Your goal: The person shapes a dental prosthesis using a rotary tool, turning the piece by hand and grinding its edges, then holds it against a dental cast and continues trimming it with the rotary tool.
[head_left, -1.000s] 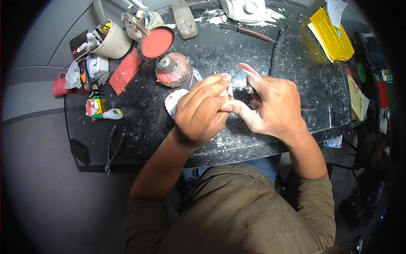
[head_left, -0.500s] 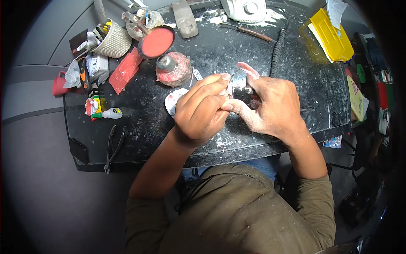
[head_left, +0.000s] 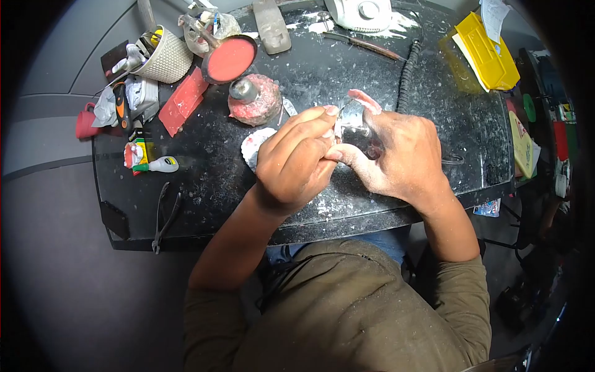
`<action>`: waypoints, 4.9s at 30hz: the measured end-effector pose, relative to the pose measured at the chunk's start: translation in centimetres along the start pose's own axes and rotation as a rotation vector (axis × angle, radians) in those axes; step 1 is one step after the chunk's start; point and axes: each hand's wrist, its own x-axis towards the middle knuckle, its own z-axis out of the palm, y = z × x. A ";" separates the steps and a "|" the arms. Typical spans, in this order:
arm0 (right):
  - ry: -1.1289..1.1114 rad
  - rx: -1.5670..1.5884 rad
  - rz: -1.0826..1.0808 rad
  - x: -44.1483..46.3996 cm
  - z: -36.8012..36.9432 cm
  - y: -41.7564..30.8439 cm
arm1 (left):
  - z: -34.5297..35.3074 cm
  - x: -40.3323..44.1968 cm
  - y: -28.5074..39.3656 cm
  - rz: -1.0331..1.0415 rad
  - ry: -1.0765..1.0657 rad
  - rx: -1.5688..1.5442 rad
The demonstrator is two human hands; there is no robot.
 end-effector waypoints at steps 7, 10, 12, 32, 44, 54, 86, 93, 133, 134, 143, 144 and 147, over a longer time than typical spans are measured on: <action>0.010 -0.005 -0.010 0.0 -0.3 -0.2 | 0.0 0.0 0.0 -0.005 -0.001 -0.002; -0.037 0.010 0.021 0.1 -0.5 -0.3 | 0.0 -0.1 0.0 -0.008 -0.005 -0.004; -0.034 -0.002 0.012 0.0 -0.5 -0.3 | 0.0 0.0 -0.1 -0.002 -0.008 -0.003; -0.004 -0.006 -0.006 -0.1 -0.2 -0.2 | 0.2 -0.1 0.0 -0.025 0.003 0.004; 0.020 -0.048 -0.029 -0.1 -0.1 0.0 | 0.1 -0.1 0.0 -0.036 -0.001 -0.004; 0.016 -0.039 -0.023 -0.1 0.0 -0.2 | 0.0 -0.1 0.0 -0.039 -0.012 -0.003; -0.050 -0.012 0.041 0.1 -0.2 -0.2 | 0.3 -0.2 0.0 -0.066 0.011 -0.024; -0.060 0.000 0.052 0.1 -0.3 -0.3 | 0.3 -0.3 0.1 -0.090 -0.004 -0.033; -0.012 0.025 0.007 0.0 -0.2 0.0 | 0.5 -0.3 0.1 -0.104 -0.008 -0.050; -0.009 0.003 0.009 0.0 -0.2 -0.1 | 0.5 -0.3 0.1 -0.105 -0.010 -0.052; -0.028 -0.016 0.030 0.0 0.0 0.0 | 0.3 -0.4 0.1 -0.108 -0.023 -0.060; -0.034 -0.006 0.035 0.1 0.0 0.0 | 0.3 -0.4 0.1 -0.110 -0.018 -0.061; -0.029 -0.004 0.017 0.0 -0.1 0.1 | 0.4 -0.4 0.1 -0.111 -0.019 -0.057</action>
